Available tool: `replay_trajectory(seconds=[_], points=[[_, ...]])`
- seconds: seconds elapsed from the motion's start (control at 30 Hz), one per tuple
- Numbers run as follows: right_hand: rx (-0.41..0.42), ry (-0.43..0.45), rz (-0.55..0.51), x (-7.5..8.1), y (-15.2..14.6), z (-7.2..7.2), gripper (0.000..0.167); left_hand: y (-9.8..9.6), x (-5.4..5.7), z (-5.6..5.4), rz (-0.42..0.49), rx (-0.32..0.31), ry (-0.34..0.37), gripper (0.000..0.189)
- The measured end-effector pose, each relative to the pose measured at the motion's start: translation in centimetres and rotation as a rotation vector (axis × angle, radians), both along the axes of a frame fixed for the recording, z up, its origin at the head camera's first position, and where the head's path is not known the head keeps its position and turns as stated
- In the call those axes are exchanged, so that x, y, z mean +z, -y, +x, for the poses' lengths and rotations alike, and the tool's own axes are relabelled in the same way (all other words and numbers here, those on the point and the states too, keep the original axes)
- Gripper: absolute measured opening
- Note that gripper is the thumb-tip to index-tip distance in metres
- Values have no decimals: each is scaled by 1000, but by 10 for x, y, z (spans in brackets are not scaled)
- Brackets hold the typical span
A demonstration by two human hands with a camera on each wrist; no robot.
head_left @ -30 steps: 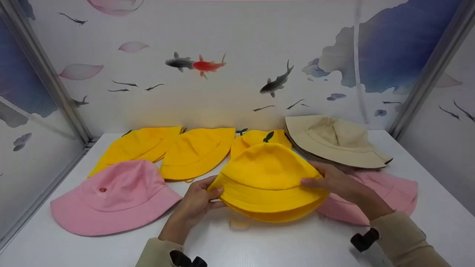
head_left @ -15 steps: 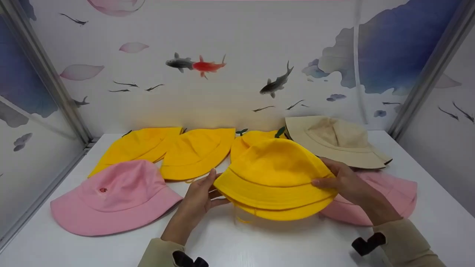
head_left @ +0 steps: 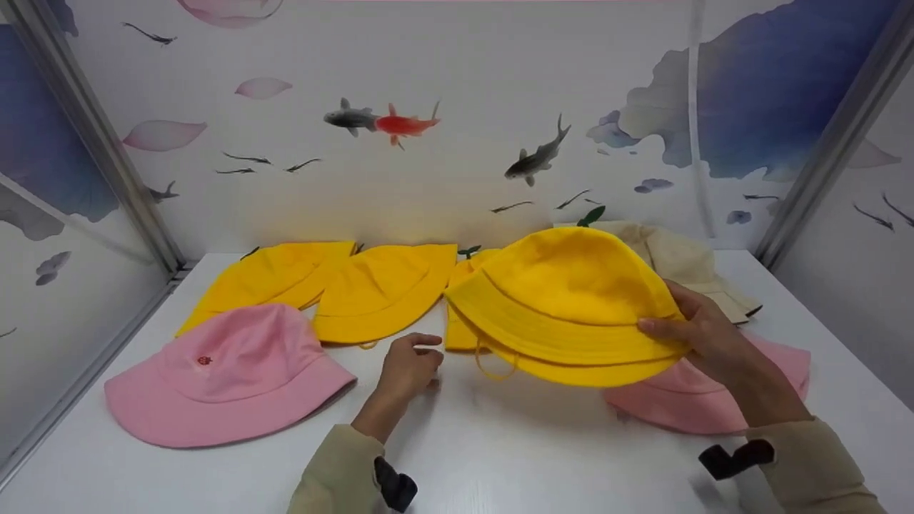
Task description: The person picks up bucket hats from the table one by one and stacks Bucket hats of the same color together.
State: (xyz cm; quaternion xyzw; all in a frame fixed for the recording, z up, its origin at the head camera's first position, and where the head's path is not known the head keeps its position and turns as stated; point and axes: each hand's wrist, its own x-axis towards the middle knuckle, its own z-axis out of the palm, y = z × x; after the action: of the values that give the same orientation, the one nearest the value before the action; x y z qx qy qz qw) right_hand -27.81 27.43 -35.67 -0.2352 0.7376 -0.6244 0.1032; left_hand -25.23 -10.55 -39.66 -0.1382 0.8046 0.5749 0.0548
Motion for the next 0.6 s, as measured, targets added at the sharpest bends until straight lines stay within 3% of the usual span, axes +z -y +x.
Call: replay_trajectory(seconds=[0.23, 0.37, 0.6], points=[[51, 12, -65, -2, -3, -6, 44, -17, -3, -25, -72, 74, 10, 41], [28, 23, -41, -4, -7, -5, 45, -27, 0, -34, -143, 53, 20, 53], [-22, 55, -6, -7, -7, -4, 48, -37, -3, -42, -265, 22, -88, 77]])
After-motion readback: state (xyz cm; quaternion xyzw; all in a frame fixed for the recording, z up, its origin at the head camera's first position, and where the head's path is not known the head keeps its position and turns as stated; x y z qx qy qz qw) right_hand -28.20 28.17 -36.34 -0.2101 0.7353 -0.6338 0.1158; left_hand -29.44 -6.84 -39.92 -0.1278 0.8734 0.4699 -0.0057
